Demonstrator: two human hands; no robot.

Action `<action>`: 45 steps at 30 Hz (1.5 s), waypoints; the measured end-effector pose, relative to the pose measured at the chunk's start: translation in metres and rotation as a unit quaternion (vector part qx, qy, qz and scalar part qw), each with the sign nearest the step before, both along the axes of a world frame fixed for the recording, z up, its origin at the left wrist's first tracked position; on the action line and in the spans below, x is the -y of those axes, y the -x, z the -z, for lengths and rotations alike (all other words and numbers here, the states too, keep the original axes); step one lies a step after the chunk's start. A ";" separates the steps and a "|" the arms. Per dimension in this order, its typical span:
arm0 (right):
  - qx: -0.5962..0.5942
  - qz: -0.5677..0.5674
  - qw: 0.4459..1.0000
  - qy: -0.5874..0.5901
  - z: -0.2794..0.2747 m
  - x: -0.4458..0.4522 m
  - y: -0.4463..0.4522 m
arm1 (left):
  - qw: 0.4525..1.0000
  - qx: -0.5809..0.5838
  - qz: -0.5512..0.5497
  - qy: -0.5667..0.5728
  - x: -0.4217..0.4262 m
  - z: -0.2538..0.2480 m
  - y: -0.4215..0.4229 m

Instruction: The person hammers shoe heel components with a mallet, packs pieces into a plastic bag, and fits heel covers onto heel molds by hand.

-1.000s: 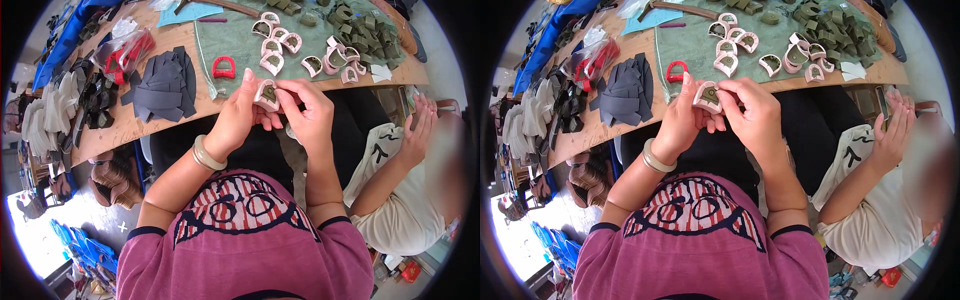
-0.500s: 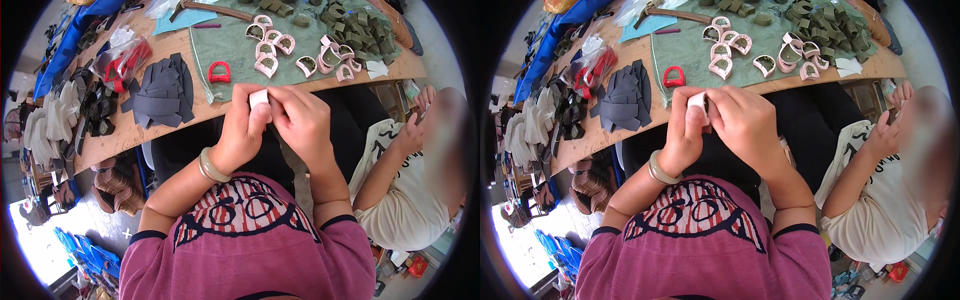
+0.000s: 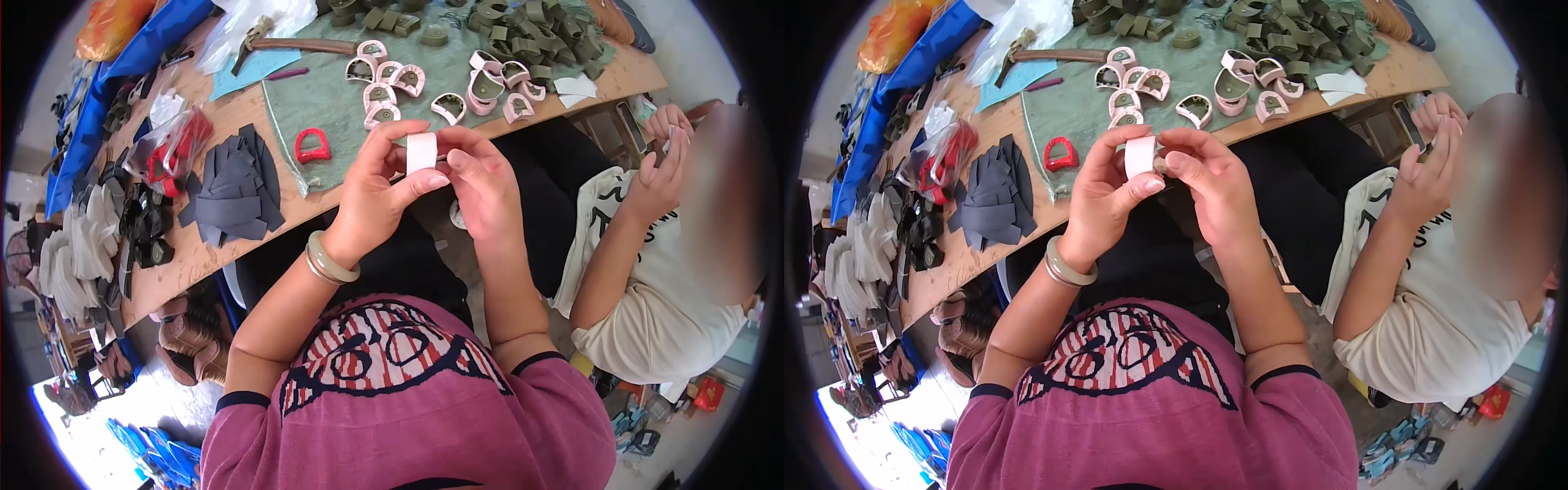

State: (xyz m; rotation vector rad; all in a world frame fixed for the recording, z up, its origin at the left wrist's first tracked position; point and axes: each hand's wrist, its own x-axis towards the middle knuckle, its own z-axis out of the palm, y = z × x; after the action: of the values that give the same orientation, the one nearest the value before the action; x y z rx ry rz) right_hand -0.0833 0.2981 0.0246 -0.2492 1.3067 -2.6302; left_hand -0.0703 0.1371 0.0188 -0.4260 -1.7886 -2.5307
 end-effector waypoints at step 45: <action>-0.119 -0.102 0.988 0.009 0.046 -0.032 0.067 | 0.935 -0.105 -0.177 0.287 -0.025 -0.005 0.033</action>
State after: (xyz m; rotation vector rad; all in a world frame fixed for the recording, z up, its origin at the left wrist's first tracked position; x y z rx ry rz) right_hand -0.1501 0.3299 -0.0213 -0.6818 1.2492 -2.4992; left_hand -0.1036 0.1623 0.0241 -0.3218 -2.2458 -1.6392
